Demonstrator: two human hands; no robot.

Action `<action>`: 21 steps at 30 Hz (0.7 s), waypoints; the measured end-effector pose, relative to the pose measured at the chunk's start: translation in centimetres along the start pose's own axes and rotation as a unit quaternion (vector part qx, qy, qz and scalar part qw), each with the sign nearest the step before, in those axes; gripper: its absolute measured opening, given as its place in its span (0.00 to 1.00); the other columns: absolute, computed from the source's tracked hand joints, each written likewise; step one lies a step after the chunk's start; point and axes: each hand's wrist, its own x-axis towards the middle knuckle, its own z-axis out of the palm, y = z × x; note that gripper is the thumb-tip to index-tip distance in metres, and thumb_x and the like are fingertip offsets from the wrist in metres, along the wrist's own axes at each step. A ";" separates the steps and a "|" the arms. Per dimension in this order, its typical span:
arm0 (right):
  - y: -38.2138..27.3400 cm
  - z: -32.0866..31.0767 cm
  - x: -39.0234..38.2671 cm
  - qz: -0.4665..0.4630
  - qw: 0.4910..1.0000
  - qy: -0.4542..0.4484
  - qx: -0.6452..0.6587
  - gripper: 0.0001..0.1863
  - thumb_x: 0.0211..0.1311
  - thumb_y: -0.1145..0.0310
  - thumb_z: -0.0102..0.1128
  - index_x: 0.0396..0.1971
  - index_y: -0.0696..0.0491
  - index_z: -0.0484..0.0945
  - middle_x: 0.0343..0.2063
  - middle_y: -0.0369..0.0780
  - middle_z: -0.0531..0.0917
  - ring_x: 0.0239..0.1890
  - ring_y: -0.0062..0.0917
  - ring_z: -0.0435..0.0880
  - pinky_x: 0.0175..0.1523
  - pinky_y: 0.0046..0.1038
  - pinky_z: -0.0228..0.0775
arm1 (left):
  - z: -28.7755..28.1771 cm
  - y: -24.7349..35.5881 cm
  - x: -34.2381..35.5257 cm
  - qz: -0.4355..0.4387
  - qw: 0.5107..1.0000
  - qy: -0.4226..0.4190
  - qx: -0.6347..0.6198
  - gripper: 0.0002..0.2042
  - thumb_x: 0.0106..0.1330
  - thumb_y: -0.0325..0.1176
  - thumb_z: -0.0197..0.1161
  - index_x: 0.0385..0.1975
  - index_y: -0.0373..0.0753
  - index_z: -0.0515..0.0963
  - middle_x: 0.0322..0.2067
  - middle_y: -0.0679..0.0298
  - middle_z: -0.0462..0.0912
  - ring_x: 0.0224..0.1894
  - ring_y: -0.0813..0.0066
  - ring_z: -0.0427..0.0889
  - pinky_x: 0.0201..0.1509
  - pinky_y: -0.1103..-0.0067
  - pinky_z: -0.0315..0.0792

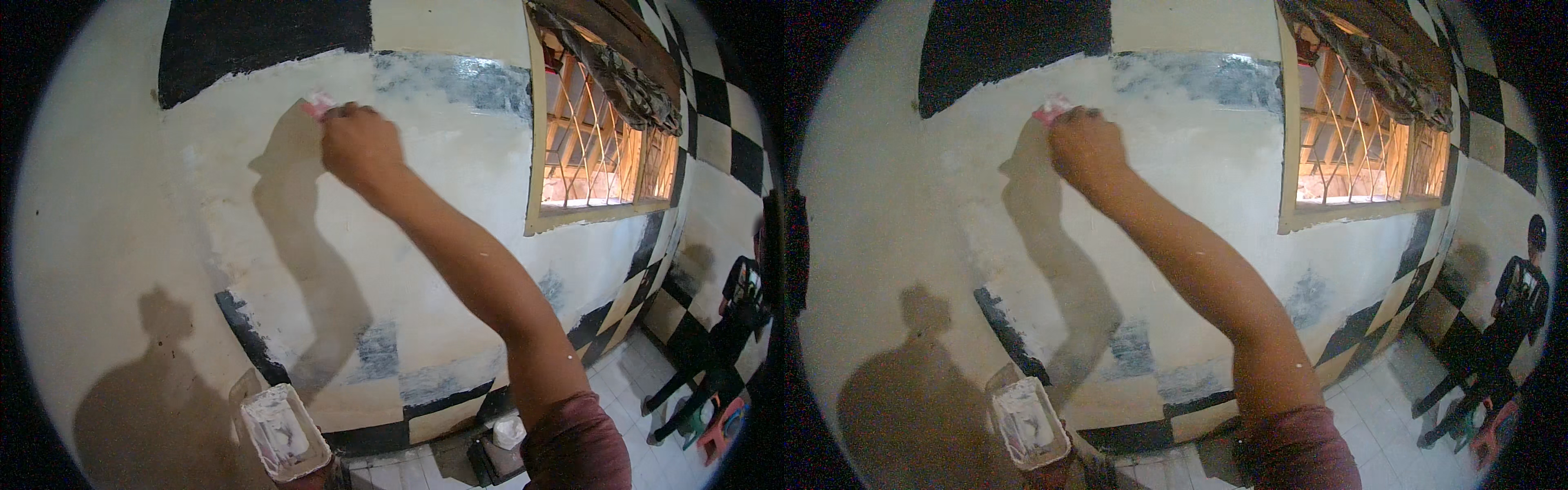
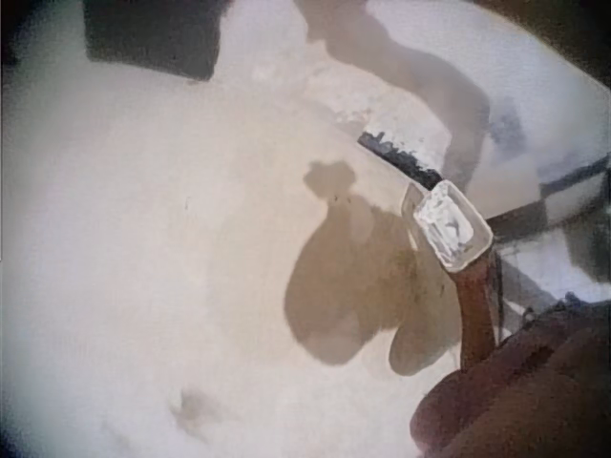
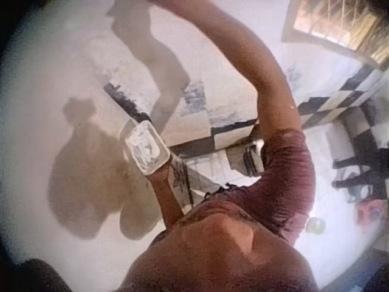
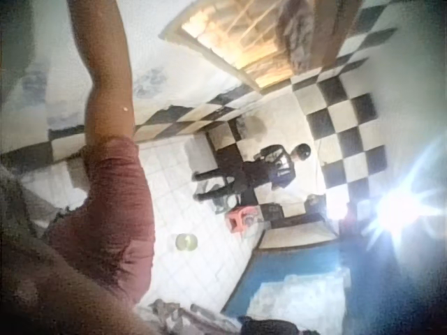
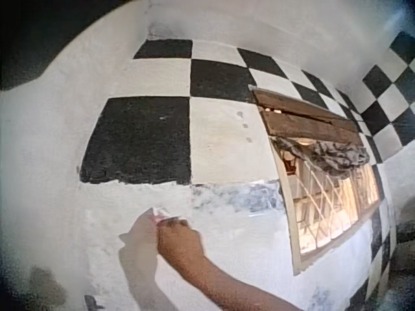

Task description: The person applies a white plaster-like substance to a wall using a red putty knife, pulling the material from a white container.

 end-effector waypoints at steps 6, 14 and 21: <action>16.7 -7.9 -4.7 0.156 0.982 0.103 0.004 0.14 0.52 0.64 0.54 0.32 0.57 0.82 0.30 0.55 0.83 0.34 0.50 0.83 0.41 0.47 0.75 | -0.8 -1.2 0.5 0.000 0.997 0.071 -0.001 0.30 0.69 0.58 0.48 0.66 0.48 0.64 0.64 0.62 0.70 0.63 0.55 0.71 0.61 0.50 0.69; 25.6 -5.7 -4.7 0.240 0.960 0.090 -0.115 0.15 0.57 0.59 0.55 0.30 0.57 0.81 0.31 0.52 0.84 0.34 0.48 0.85 0.40 0.45 0.77 | 0.2 -0.8 -0.3 -0.032 0.993 0.112 -0.008 0.28 0.69 0.57 0.49 0.64 0.48 0.68 0.61 0.64 0.73 0.63 0.58 0.71 0.61 0.51 0.69; 4.5 5.8 -0.1 0.023 0.990 0.119 -0.067 0.09 0.55 0.69 0.57 0.37 0.50 0.80 0.35 0.50 0.81 0.38 0.43 0.84 0.36 0.43 0.79 | -1.0 0.2 -0.5 -0.020 0.999 0.044 -0.003 0.29 0.66 0.58 0.53 0.63 0.47 0.69 0.60 0.63 0.74 0.61 0.56 0.73 0.61 0.52 0.69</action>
